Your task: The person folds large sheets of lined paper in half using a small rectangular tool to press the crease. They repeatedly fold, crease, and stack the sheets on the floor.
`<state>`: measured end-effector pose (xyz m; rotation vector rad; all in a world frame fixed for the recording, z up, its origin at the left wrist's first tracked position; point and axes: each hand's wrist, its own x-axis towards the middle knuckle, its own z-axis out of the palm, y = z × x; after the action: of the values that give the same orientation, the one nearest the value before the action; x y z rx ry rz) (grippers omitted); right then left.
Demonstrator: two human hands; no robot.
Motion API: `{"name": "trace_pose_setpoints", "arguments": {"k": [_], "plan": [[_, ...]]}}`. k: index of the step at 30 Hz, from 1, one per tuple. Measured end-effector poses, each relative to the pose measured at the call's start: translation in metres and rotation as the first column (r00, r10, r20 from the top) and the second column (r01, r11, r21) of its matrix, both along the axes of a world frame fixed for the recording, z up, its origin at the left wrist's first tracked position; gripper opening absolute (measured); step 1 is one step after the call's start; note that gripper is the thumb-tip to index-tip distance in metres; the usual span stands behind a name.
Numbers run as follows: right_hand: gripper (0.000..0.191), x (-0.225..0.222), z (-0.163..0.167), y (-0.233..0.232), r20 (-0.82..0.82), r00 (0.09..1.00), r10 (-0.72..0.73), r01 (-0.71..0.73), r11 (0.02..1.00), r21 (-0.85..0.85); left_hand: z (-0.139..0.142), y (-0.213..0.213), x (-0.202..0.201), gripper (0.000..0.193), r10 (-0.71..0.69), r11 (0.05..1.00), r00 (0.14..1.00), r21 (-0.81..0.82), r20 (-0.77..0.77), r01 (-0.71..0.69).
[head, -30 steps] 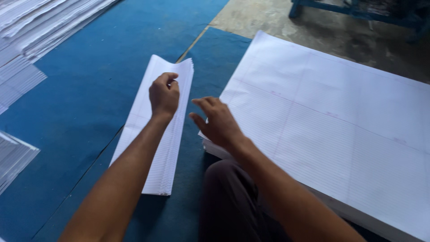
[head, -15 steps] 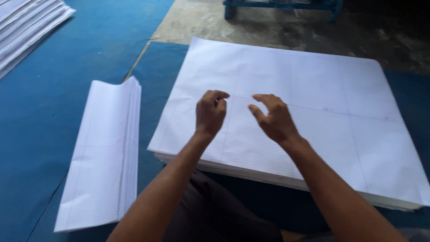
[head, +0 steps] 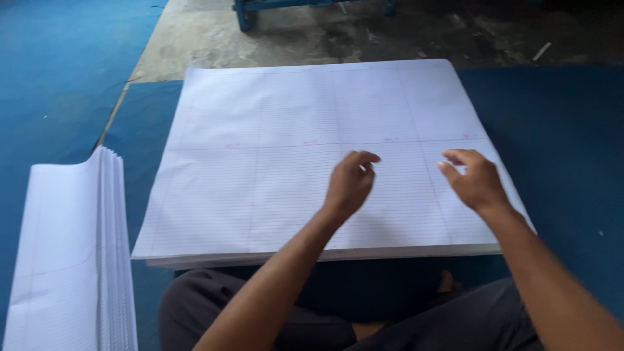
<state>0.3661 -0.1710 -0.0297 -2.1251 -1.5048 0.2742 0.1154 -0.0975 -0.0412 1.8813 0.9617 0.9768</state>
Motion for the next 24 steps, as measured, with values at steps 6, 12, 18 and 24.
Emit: {"name": "trace_pose_setpoints", "arguments": {"k": [6,12,18,24], "plan": [[0.041,0.060,-0.006,-0.038,0.023,0.959,-0.283,0.283,0.945,-0.164,-0.010,-0.043,0.043,0.021,-0.227,0.946,0.933,0.164,-0.279,0.279],[0.030,0.072,-0.021,-0.057,-0.092,0.874,-0.477,0.424,0.841,-0.335,-0.017,-0.070,0.076,0.026,-0.327,0.856,0.840,0.241,-0.432,0.458],[0.027,0.083,-0.034,-0.075,-0.367,0.777,-0.511,0.413,0.854,-0.316,-0.029,-0.076,0.085,0.027,-0.316,0.879,0.852,0.209,-0.417,0.428],[0.023,0.078,-0.034,-0.081,-0.400,0.764,-0.506,0.425,0.861,-0.279,-0.034,-0.080,0.081,0.030,-0.287,0.864,0.854,0.267,-0.435,0.426]]}}
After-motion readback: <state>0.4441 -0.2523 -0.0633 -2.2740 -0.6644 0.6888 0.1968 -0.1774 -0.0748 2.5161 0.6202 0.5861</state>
